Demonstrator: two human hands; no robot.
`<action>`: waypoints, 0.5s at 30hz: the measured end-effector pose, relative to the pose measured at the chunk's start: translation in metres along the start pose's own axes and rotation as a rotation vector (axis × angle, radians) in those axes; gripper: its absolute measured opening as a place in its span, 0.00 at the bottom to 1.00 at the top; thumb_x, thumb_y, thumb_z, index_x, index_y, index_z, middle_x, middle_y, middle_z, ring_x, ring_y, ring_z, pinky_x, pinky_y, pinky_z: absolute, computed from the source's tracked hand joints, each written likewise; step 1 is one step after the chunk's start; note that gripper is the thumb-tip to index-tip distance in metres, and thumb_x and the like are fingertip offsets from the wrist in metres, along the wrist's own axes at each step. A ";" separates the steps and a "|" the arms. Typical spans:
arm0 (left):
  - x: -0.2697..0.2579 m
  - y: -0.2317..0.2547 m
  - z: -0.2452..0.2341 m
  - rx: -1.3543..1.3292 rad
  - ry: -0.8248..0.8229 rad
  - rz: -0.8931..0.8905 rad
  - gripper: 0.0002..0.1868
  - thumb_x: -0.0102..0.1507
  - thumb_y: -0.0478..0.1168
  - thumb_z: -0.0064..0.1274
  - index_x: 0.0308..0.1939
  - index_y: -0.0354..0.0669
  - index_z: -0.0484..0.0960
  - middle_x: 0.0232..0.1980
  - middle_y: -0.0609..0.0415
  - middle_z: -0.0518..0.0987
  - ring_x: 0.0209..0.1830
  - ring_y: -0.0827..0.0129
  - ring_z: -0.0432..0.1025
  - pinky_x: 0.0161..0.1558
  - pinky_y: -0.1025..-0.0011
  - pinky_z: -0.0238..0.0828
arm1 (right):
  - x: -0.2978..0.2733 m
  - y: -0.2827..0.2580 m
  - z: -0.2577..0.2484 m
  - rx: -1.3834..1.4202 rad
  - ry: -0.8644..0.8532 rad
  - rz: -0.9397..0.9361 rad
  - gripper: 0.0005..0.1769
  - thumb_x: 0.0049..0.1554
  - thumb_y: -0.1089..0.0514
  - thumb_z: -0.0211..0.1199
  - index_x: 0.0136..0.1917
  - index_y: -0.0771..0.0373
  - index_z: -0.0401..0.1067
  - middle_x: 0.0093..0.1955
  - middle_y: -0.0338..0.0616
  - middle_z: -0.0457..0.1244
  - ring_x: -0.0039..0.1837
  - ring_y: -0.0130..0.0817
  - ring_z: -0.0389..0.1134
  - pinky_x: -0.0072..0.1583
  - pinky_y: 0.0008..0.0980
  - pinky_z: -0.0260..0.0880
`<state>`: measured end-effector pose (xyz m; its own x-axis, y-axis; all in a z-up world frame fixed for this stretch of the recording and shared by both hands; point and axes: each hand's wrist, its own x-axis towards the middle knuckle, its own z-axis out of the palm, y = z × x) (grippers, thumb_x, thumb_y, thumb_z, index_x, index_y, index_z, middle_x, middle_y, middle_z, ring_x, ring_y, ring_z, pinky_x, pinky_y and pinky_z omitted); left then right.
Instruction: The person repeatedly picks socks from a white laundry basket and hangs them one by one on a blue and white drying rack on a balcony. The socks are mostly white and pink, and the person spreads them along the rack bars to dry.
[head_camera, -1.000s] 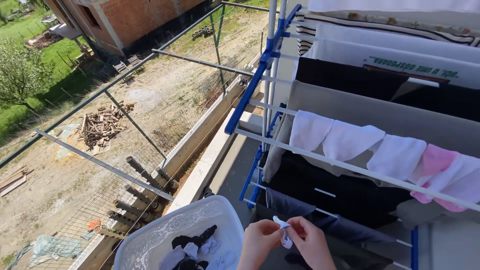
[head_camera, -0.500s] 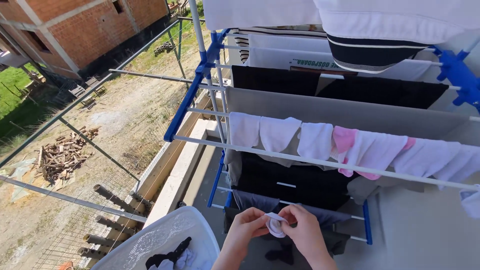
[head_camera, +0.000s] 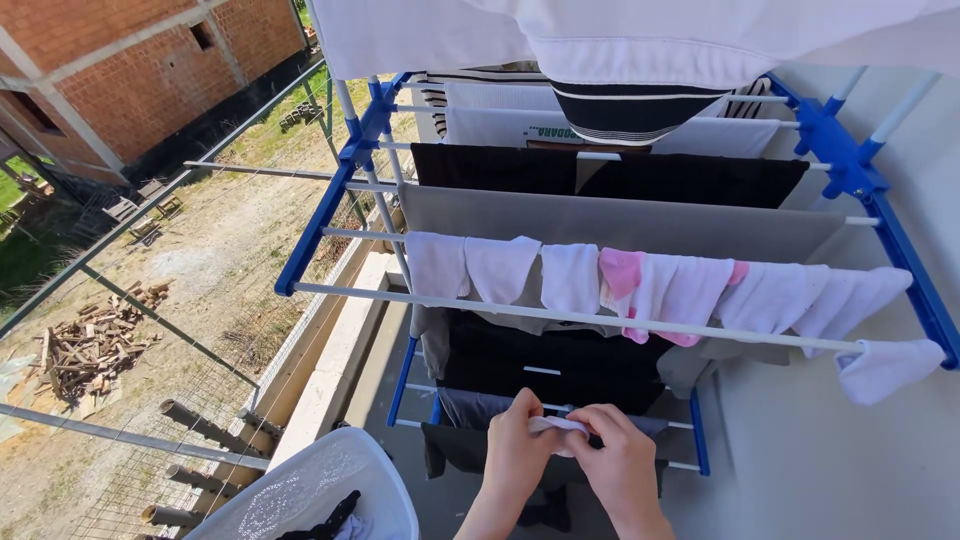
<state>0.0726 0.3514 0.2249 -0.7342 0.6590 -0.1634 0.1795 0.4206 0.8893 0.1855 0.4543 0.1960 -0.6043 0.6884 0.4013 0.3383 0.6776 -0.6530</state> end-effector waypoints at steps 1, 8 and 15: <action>0.001 -0.005 0.004 0.001 -0.004 0.000 0.16 0.59 0.37 0.59 0.29 0.50 0.64 0.24 0.57 0.65 0.24 0.67 0.53 0.30 0.64 0.48 | -0.001 -0.001 -0.002 -0.001 0.002 0.004 0.08 0.48 0.64 0.65 0.41 0.54 0.80 0.43 0.28 0.71 0.40 0.24 0.70 0.43 0.26 0.71; 0.006 0.001 0.019 0.246 0.021 0.201 0.18 0.58 0.37 0.62 0.37 0.53 0.63 0.34 0.57 0.76 0.27 0.56 0.71 0.28 0.60 0.63 | 0.003 -0.006 -0.024 0.496 -0.090 0.411 0.08 0.52 0.68 0.59 0.39 0.63 0.78 0.36 0.37 0.69 0.39 0.27 0.66 0.47 0.26 0.68; 0.004 0.016 0.025 -0.029 0.112 0.230 0.12 0.51 0.30 0.52 0.32 0.51 0.68 0.35 0.60 0.70 0.30 0.65 0.64 0.32 0.65 0.59 | 0.013 -0.022 -0.054 0.450 -0.363 0.442 0.09 0.49 0.64 0.63 0.43 0.55 0.68 0.40 0.35 0.59 0.42 0.31 0.52 0.49 0.30 0.56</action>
<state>0.0888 0.3763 0.2276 -0.7443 0.6615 0.0917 0.3327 0.2482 0.9098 0.2092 0.4623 0.2501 -0.7072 0.6912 -0.1488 0.3238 0.1296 -0.9372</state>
